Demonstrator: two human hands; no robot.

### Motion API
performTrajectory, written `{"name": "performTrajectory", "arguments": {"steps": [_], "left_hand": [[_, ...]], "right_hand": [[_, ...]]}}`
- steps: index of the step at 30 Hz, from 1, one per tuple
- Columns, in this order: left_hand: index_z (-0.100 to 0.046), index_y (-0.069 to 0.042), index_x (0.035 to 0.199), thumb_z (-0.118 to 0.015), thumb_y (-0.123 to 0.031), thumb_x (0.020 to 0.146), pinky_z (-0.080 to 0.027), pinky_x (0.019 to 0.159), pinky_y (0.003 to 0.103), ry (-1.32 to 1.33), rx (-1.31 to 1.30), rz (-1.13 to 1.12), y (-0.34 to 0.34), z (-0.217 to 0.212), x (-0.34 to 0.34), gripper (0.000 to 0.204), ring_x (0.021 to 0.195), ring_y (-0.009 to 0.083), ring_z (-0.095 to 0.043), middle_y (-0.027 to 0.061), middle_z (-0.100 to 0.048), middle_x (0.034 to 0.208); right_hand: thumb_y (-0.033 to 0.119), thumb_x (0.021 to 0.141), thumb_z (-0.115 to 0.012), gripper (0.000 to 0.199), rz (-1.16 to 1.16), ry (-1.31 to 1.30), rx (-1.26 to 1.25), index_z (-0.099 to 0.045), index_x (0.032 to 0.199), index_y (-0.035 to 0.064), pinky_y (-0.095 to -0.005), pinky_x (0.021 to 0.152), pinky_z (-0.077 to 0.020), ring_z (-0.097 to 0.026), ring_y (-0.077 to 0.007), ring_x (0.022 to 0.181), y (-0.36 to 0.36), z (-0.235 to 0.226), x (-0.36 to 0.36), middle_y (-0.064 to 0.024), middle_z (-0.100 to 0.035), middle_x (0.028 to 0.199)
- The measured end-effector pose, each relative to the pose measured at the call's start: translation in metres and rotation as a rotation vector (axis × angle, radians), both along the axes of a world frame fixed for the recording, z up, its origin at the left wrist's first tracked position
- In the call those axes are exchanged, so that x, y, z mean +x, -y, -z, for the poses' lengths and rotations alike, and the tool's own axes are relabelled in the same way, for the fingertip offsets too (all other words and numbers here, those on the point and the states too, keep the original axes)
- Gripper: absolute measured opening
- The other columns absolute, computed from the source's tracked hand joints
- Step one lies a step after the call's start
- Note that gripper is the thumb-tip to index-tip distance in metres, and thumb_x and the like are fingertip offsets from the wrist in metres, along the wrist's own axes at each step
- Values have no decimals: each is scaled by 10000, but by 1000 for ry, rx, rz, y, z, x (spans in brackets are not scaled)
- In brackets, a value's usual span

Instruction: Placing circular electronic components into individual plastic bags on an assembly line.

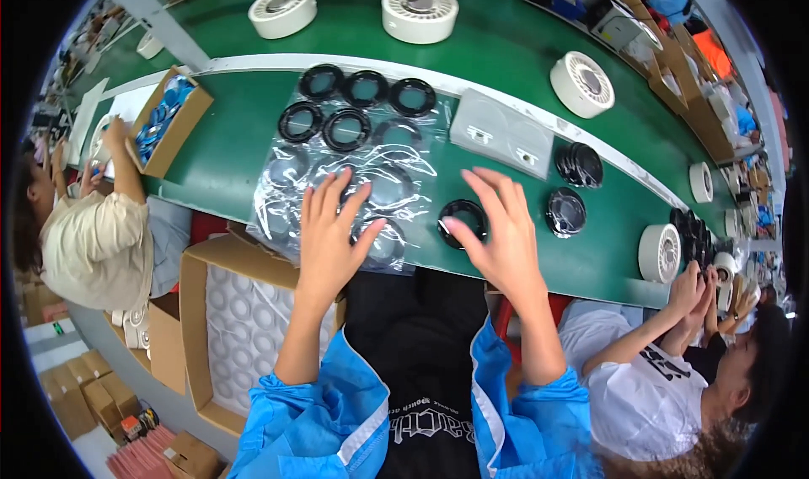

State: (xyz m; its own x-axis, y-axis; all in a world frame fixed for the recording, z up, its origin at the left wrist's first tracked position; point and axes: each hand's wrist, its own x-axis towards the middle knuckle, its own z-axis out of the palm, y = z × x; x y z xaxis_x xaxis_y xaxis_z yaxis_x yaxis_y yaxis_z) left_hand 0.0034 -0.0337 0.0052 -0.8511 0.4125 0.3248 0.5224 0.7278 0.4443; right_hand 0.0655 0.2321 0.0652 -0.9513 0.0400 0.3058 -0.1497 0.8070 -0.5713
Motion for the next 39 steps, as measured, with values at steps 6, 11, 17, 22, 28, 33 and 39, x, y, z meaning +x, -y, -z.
{"name": "performTrajectory", "arguments": {"steps": [6,11,17,22,28,33,39], "left_hand": [[-734,-97,1390,-844,-357,955,-340,1271,606,-18,-31,-19,-3,2,0,519,1471,419,-516,168,-596,1560],[-731,-103,1383,-842,-381,951,-340,1262,613,-9,-42,-7,4,4,1,525,1469,408,-512,175,-601,1543],[-745,-103,1354,-845,-384,943,-345,1255,607,-7,-13,7,4,2,1,508,1457,398,-523,168,-619,1512],[-758,-99,1320,-859,-373,916,-371,1214,584,-8,-4,19,-1,-4,-6,499,1391,379,-553,159,-636,1469],[-757,-96,1294,-888,-369,871,-383,1171,544,2,-25,-25,3,-7,-4,520,1341,364,-566,134,-632,1442],[-752,-111,1281,-901,-383,862,-382,1168,537,67,-28,-12,-3,-20,-8,521,1346,365,-565,118,-618,1437],[-753,-124,1256,-901,-398,887,-403,1136,533,86,-76,5,2,-25,-15,483,1329,357,-571,110,-611,1414]], "right_hand": [[309,912,-868,482,-343,-173,94,-741,1287,34,-497,1006,-575,-667,-386,1222,72,23,-142,-165,-677,1327],[431,877,-867,468,-522,-155,401,-787,1141,53,-466,969,-582,-673,-357,1162,85,50,-198,-154,-687,1176],[421,935,-804,411,-507,-174,267,-785,1035,22,-477,834,-613,-734,-361,899,70,44,-221,-152,-762,1020],[278,1119,-585,343,-136,20,-511,-792,1132,4,-346,700,-603,-738,-171,781,-4,4,-229,-73,-807,995],[266,1154,-578,347,232,270,-866,-759,1206,-25,-312,697,-632,-776,-186,874,-59,-15,-35,-96,-794,1061],[213,1137,-626,303,523,319,-886,-756,1183,-57,-331,634,-635,-809,-233,837,-72,52,64,-142,-809,1042],[198,1097,-699,320,558,320,-89,-762,1155,-110,-340,568,-583,-772,-194,661,-59,23,67,-171,-793,853]]}}
